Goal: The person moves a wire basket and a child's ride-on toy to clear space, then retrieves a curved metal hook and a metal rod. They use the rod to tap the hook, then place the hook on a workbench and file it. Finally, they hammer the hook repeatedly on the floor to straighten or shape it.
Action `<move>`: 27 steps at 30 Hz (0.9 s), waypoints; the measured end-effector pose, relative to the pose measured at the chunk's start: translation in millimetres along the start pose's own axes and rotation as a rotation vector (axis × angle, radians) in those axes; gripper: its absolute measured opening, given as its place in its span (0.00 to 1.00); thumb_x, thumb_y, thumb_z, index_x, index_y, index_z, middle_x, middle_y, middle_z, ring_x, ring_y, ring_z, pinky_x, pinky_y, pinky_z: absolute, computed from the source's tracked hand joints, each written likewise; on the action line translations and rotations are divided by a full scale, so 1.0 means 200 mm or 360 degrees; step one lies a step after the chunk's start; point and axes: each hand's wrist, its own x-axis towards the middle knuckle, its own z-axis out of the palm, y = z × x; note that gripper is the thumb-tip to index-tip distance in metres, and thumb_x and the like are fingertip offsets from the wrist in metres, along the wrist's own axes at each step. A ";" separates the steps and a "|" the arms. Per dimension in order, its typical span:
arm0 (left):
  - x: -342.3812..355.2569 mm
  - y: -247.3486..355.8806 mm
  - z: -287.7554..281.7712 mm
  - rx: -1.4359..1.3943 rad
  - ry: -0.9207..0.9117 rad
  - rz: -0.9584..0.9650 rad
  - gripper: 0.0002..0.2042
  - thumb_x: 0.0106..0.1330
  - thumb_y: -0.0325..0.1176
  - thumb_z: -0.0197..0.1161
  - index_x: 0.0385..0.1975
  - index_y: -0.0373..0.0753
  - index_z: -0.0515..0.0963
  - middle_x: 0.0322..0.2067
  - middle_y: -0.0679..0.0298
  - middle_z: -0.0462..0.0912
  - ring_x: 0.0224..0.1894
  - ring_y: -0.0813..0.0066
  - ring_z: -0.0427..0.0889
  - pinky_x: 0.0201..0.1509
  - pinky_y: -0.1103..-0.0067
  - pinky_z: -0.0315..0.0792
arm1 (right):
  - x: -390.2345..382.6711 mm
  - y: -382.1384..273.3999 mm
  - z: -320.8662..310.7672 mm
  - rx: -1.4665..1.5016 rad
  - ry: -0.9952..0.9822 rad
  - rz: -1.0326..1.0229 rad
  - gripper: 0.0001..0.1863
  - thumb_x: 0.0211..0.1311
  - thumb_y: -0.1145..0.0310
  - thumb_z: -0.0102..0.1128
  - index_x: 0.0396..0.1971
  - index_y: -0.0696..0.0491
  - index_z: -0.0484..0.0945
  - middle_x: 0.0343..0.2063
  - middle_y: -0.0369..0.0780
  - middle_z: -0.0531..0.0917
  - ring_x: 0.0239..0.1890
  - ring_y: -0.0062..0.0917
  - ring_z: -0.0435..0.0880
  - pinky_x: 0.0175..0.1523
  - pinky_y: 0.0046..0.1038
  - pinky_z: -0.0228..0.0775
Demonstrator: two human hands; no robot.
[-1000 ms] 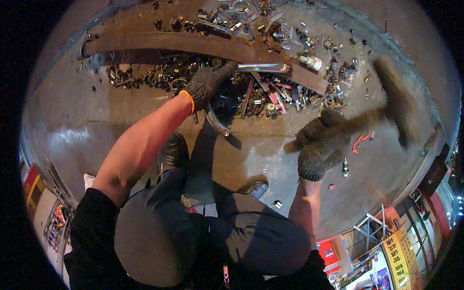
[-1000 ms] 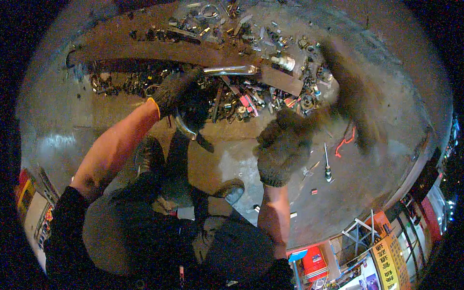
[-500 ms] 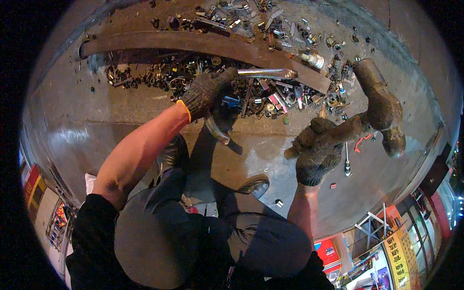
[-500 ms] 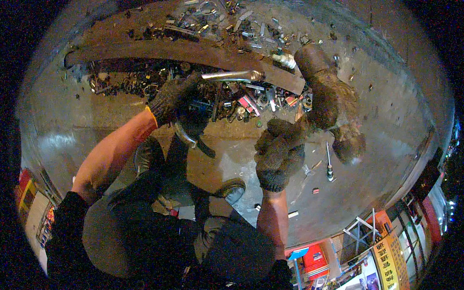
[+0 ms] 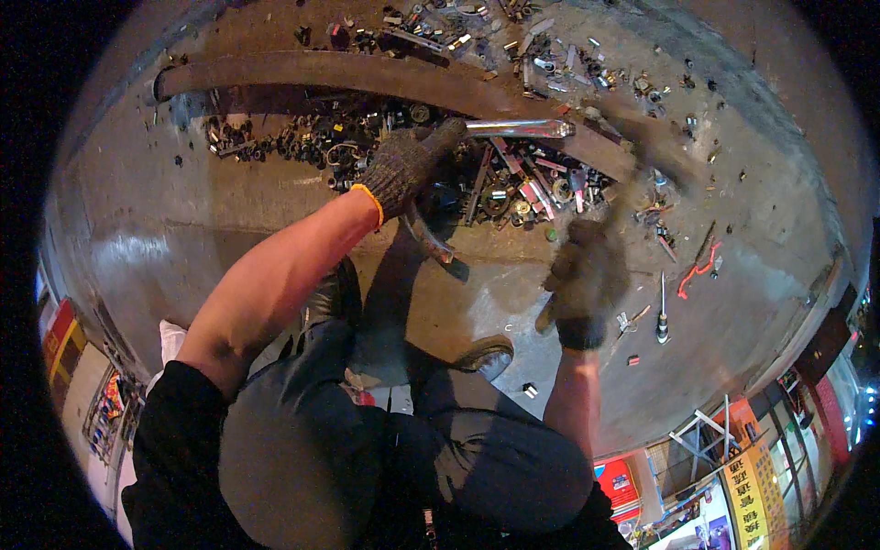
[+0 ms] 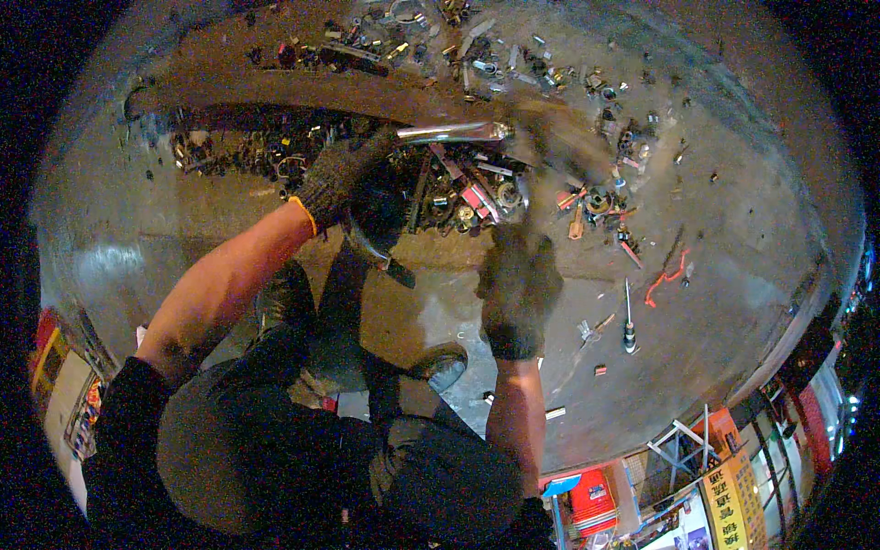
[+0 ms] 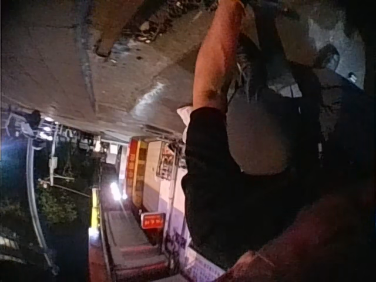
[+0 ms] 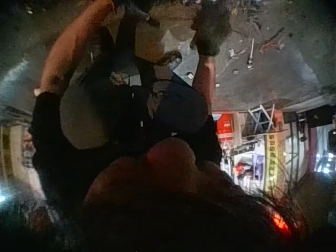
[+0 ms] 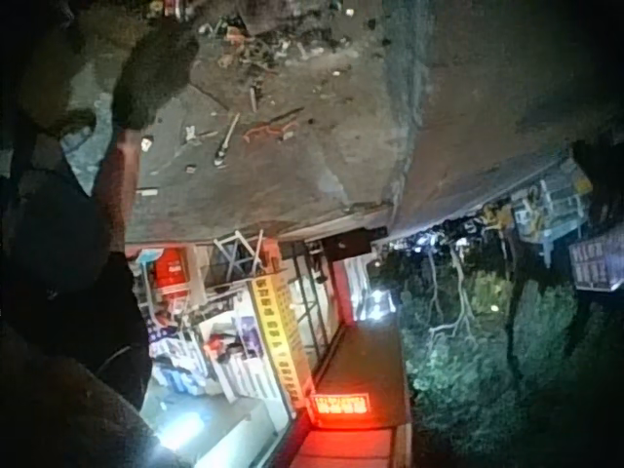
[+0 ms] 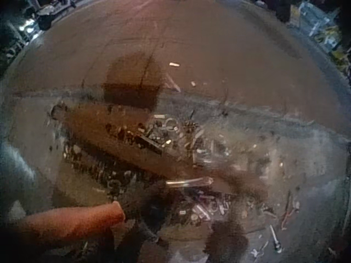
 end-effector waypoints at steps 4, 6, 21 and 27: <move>0.00 0.00 0.02 -0.0344 0.0131 -0.0033 0.37 0.67 0.67 0.53 0.45 0.32 0.83 0.34 0.48 0.85 0.37 0.57 0.83 0.46 0.66 0.74 | -0.02 0.01 0.01 -0.0229 0.0140 -0.0595 0.17 0.73 0.56 0.50 0.39 0.55 0.79 0.18 0.36 0.77 0.17 0.22 0.75 0.25 0.26 0.72; 0.01 0.00 0.03 -0.0351 0.0195 -0.0012 0.35 0.67 0.66 0.55 0.47 0.33 0.83 0.33 0.48 0.84 0.36 0.57 0.83 0.46 0.65 0.74 | 0.05 0.06 0.06 -0.0451 0.0096 -0.0818 0.15 0.71 0.57 0.52 0.36 0.54 0.79 0.18 0.34 0.75 0.16 0.21 0.72 0.21 0.25 0.68; -0.21 0.54 -0.27 -0.0684 0.0027 -0.0030 0.27 0.67 0.59 0.62 0.31 0.35 0.83 0.19 0.66 0.77 0.18 0.77 0.70 0.22 0.75 0.65 | -0.44 0.54 -0.20 -0.1293 0.0442 0.0037 0.19 0.66 0.50 0.63 0.38 0.53 0.81 0.23 0.45 0.83 0.24 0.42 0.84 0.32 0.42 0.75; -0.41 0.92 -0.34 -0.0506 -0.0048 0.0240 0.23 0.72 0.53 0.60 0.33 0.35 0.81 0.20 0.68 0.75 0.21 0.81 0.71 0.23 0.79 0.64 | -0.52 0.53 -0.30 -0.1058 0.0301 0.0073 0.17 0.65 0.52 0.61 0.49 0.45 0.81 0.38 0.46 0.86 0.41 0.45 0.86 0.47 0.47 0.76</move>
